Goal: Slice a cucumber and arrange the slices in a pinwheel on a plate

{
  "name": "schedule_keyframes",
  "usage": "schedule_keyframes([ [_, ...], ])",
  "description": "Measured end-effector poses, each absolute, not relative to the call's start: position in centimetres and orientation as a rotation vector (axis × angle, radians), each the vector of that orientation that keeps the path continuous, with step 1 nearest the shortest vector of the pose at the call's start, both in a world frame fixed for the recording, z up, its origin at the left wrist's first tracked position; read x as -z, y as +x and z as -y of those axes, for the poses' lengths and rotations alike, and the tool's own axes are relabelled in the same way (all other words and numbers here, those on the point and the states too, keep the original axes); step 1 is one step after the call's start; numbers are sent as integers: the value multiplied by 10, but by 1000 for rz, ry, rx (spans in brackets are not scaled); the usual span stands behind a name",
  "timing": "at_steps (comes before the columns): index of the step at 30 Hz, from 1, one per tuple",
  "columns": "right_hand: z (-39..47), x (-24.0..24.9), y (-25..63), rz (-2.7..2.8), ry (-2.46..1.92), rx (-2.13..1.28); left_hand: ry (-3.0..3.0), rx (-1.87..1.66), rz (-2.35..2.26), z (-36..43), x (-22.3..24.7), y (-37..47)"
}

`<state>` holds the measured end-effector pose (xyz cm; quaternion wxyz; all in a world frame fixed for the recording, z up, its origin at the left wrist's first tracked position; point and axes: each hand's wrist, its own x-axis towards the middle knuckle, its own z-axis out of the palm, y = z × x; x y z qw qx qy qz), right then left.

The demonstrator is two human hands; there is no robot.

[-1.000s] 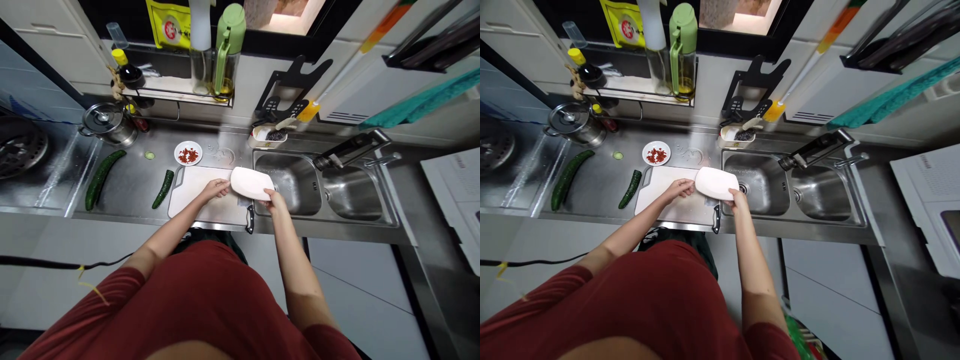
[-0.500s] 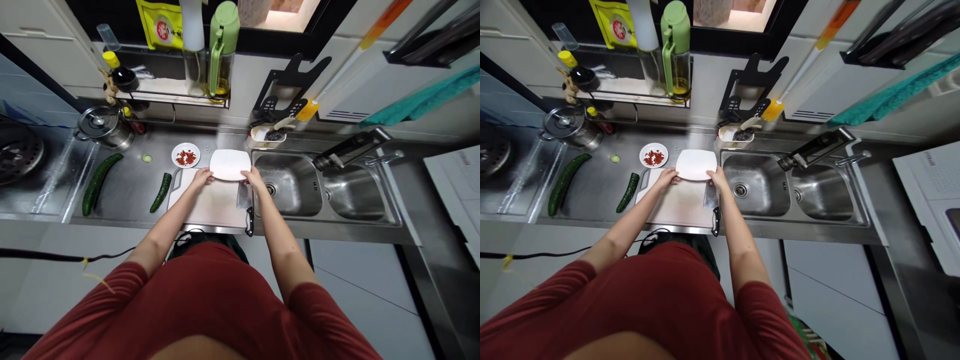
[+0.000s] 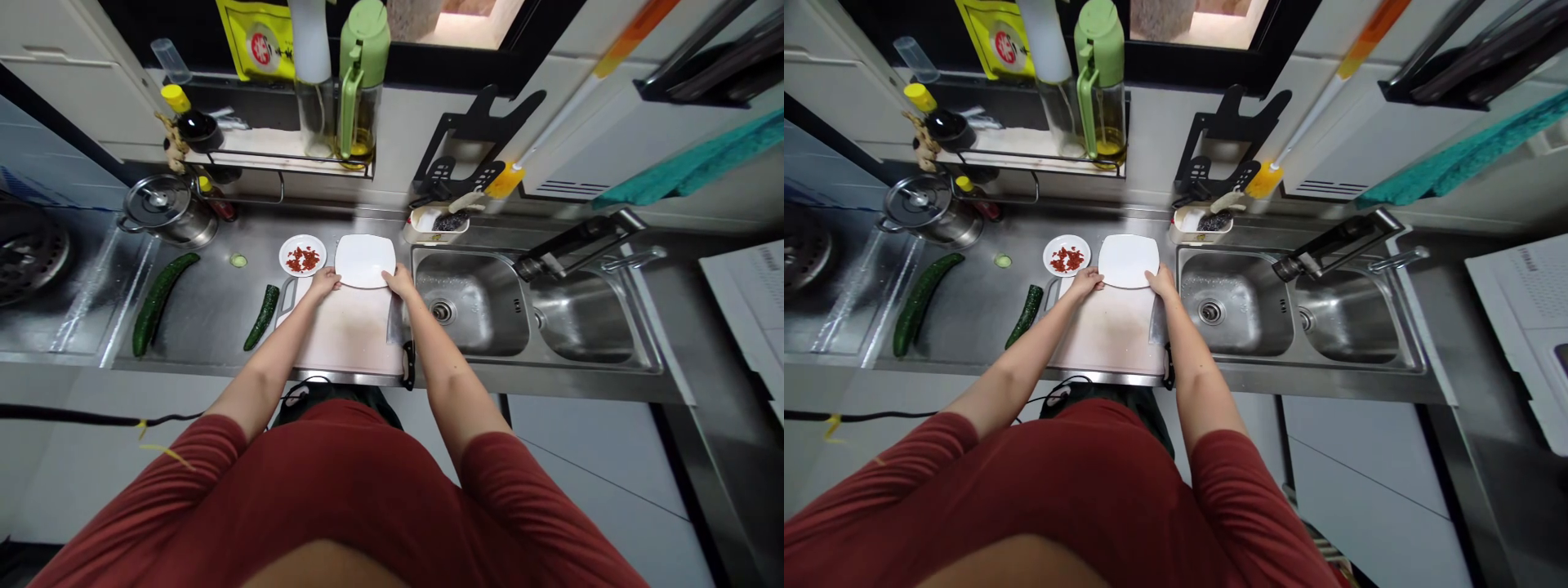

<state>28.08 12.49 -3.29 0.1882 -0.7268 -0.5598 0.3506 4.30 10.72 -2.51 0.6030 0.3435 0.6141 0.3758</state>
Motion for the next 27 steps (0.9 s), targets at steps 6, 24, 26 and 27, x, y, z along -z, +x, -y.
schedule_keyframes([
  [6, -130, 36, 275, 1608, -2162, -970, 827, -870, -1480, -112, 28, 44],
  [24, -132, 38, 265, 1581, -2293, -894, 950, -874, -1569, -112, 40, 46],
  [26, -132, 37, 264, 1590, -2296, -885, 964, -882, -1590, -113, 43, 46],
  [27, -132, 37, 264, 1594, -2297, -879, 967, -887, -1601, -113, 44, 46],
])
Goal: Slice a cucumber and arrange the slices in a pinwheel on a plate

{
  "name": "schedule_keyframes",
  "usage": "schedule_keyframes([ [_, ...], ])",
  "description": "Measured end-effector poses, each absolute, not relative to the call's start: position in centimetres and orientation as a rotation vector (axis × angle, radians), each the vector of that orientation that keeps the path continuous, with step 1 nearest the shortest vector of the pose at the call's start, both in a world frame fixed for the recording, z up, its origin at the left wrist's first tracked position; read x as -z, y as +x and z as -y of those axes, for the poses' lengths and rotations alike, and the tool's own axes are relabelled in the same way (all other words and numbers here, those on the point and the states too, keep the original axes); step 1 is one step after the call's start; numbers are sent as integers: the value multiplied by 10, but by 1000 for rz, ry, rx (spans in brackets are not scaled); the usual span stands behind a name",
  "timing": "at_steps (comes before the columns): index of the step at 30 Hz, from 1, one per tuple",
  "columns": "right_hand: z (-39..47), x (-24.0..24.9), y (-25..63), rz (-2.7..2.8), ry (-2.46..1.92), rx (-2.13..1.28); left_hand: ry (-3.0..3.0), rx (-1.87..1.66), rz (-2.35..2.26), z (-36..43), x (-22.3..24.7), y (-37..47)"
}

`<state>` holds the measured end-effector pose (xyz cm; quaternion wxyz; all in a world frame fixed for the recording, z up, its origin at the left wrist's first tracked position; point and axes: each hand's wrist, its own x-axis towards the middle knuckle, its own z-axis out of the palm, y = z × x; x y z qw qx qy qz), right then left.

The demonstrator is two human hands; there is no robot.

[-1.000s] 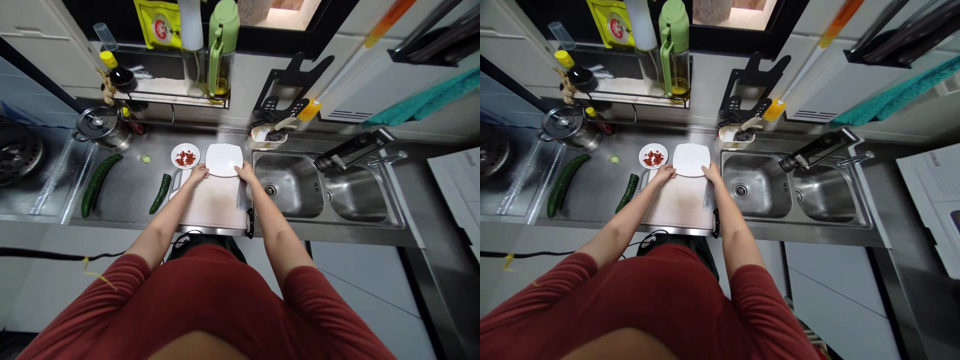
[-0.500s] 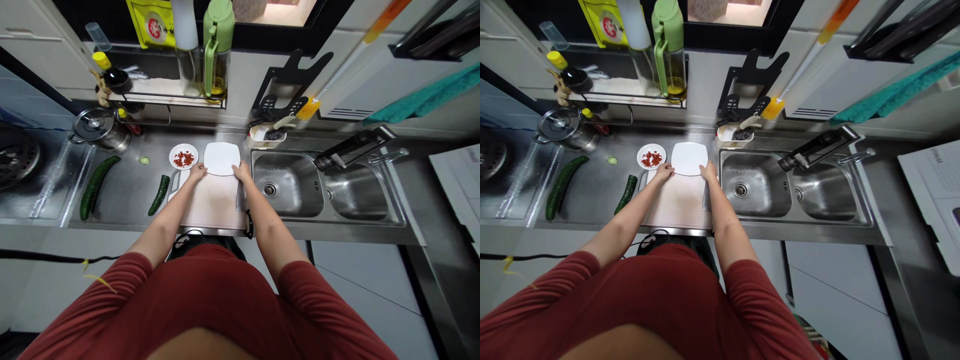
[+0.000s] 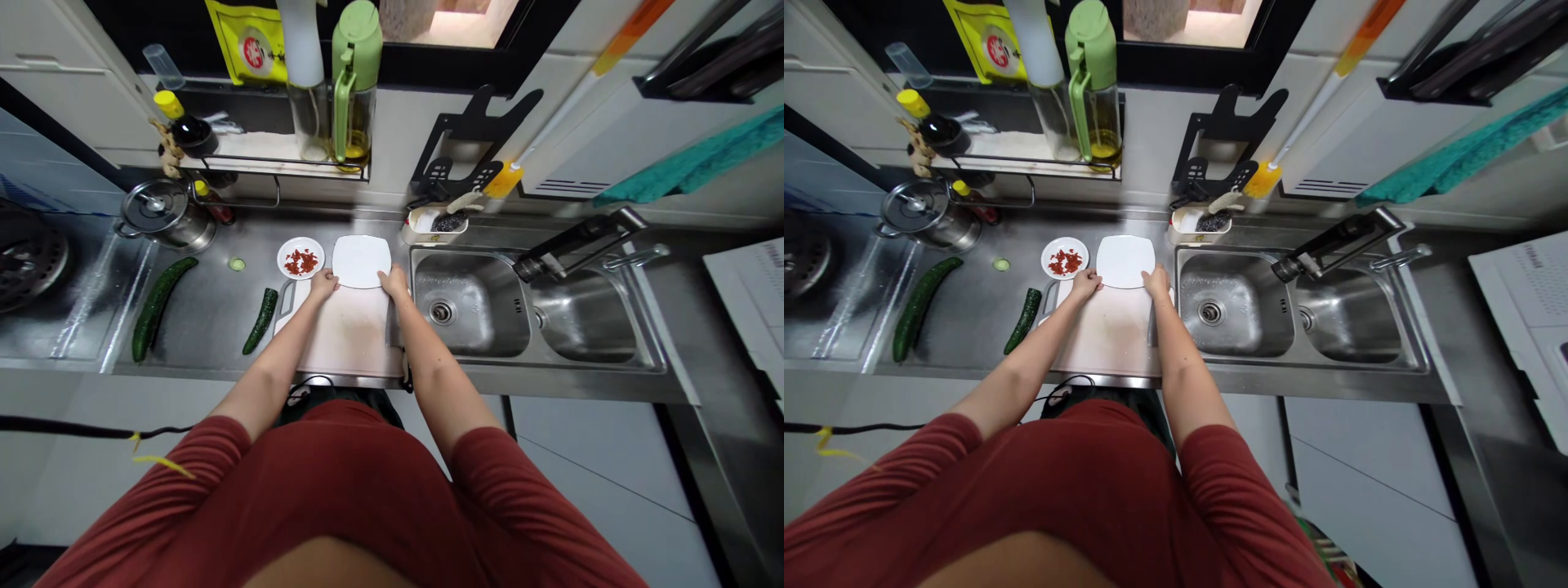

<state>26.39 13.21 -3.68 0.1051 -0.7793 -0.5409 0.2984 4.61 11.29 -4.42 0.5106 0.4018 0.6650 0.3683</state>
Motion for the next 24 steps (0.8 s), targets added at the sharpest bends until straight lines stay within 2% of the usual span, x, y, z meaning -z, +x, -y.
schedule_keyframes([
  [24, -134, 38, 257, 1522, -2319, -850, 1119, -924, -1811, -110, 49, 54],
])
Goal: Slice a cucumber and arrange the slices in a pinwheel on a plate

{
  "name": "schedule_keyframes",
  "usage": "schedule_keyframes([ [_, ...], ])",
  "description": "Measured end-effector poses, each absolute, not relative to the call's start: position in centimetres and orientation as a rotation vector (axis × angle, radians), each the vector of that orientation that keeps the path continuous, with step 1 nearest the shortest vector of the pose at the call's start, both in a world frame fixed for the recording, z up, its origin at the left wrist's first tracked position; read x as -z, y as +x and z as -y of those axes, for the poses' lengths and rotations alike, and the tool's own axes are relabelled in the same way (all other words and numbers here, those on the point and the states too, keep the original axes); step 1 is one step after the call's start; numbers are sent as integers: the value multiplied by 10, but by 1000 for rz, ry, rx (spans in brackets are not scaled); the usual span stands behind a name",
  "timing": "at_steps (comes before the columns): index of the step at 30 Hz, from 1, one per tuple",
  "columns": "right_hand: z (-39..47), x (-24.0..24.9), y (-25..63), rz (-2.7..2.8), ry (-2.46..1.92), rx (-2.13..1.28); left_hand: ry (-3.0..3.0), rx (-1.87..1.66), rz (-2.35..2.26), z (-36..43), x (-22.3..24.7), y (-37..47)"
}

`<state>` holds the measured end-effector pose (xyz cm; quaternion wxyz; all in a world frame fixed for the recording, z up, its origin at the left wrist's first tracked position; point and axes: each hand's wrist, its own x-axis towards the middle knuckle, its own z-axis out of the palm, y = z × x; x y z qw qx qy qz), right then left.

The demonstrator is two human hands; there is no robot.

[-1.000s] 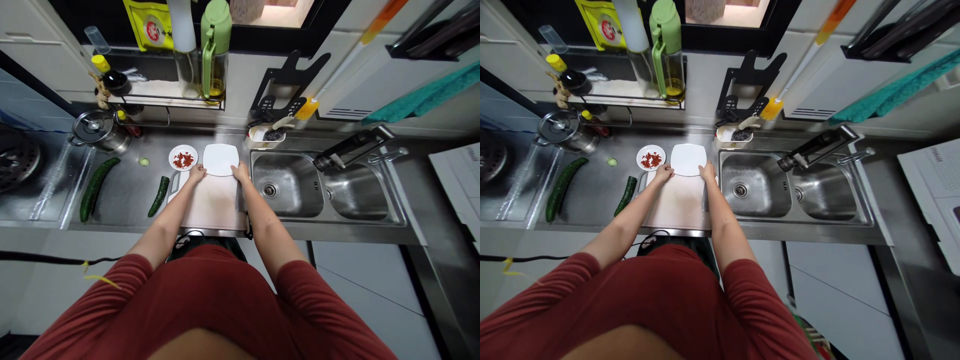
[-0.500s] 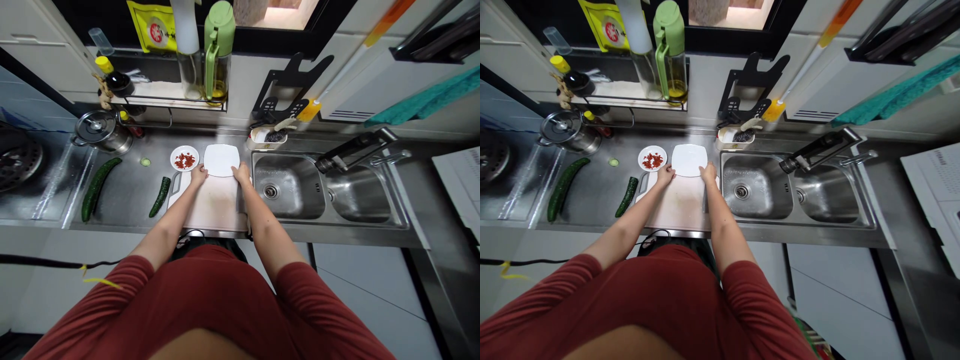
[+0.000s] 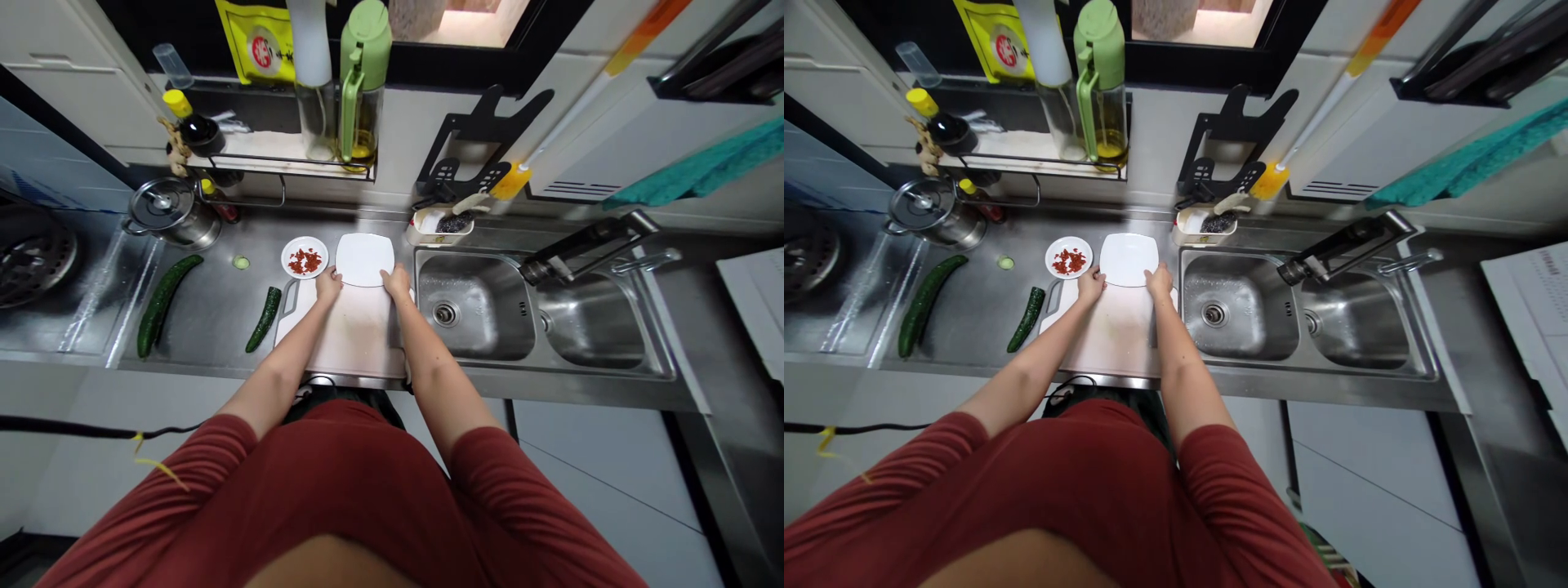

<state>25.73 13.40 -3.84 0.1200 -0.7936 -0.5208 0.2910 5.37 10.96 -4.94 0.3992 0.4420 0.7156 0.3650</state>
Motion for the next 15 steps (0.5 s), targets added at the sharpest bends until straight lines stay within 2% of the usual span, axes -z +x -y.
schedule_keyframes([
  [15, -132, 34, 251, 1435, -2369, -851, 1243, -849, -1903, -110, 51, 58],
])
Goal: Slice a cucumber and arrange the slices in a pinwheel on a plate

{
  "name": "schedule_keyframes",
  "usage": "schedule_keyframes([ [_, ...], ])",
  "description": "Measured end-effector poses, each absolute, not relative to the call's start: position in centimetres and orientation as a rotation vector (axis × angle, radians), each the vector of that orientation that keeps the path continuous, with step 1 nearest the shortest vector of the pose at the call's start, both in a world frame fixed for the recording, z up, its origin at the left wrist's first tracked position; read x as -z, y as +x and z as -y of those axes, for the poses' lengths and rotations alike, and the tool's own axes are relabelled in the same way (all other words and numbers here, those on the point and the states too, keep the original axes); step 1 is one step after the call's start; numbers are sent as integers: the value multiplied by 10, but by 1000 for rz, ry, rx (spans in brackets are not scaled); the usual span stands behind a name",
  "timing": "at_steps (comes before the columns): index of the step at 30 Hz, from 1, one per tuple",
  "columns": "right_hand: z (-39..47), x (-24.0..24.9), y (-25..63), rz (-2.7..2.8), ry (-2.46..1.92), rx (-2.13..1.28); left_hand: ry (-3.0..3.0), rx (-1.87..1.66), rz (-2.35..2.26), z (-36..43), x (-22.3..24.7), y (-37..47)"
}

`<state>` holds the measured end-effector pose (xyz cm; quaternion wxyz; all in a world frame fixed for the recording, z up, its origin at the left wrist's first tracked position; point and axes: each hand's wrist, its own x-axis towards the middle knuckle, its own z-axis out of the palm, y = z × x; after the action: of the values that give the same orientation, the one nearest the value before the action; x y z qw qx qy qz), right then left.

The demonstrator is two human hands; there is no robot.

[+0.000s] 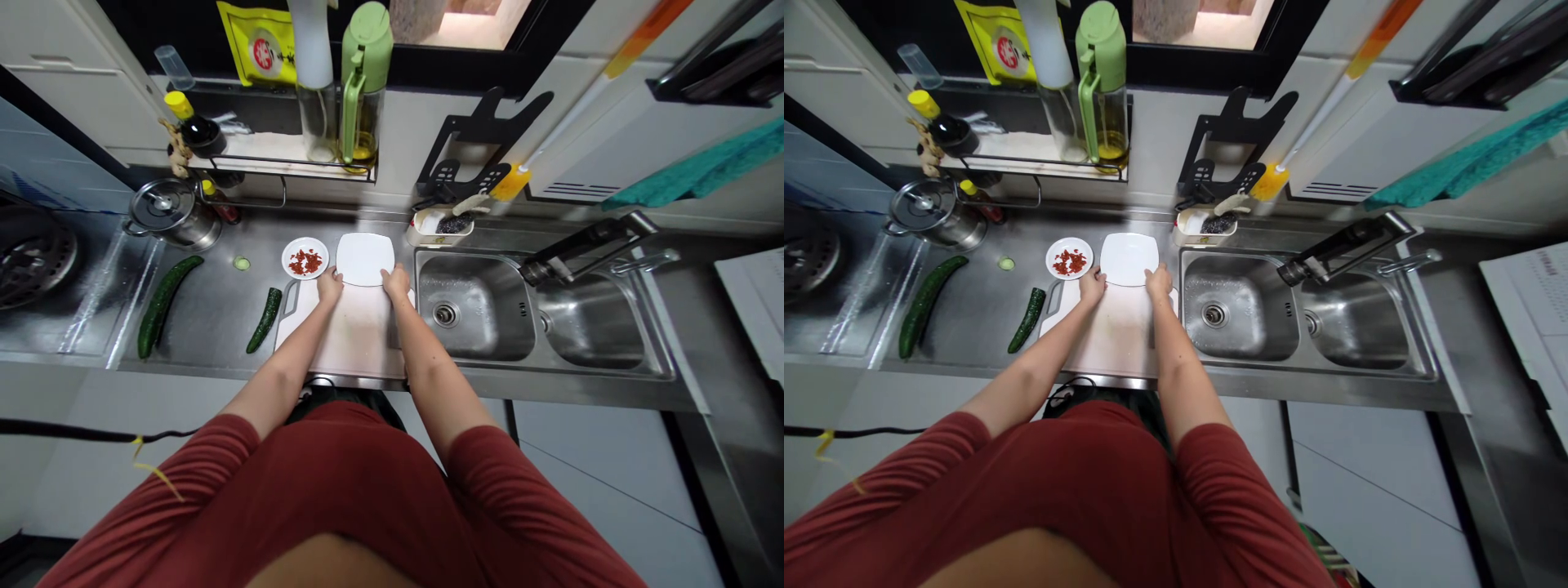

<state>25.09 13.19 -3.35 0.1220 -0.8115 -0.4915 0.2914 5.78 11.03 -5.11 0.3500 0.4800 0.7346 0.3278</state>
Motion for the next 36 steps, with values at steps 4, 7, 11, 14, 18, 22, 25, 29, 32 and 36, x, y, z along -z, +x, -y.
schedule_keyframes([
  [4, -130, 34, 254, 1455, -2267, -810, 1226, -914, -1889, -105, 53, 58],
  [7, -120, 31, 260, 1461, -2128, -684, 1307, -1071, -1866, -90, 46, 55],
  [11, -85, 24, 271, 1456, -2065, -551, 1385, -1207, -1989, -64, 29, 43],
  [14, -46, 17, 280, 1509, -2048, -419, 1402, -1248, -2089, -49, 15, 27],
  [18, 7, 10, 291, 1600, -2183, -394, 1468, -1082, -2319, -35, 3, -4],
  [22, 50, 7, 299, 1649, -2398, -472, 1418, -816, -2530, -22, -3, -37],
  [25, 70, 8, 301, 1659, -2508, -526, 1381, -640, -2585, -13, -2, -58],
  [29, 80, 10, 301, 1670, -2551, -604, 1362, -530, -2611, -4, 2, -74],
  [32, 80, 9, 300, 1680, -2553, -634, 1376, -459, -2591, 0, 6, -80],
  [36, 78, 8, 298, 1676, -2553, -664, 1398, -418, -2555, 4, 8, -84],
])
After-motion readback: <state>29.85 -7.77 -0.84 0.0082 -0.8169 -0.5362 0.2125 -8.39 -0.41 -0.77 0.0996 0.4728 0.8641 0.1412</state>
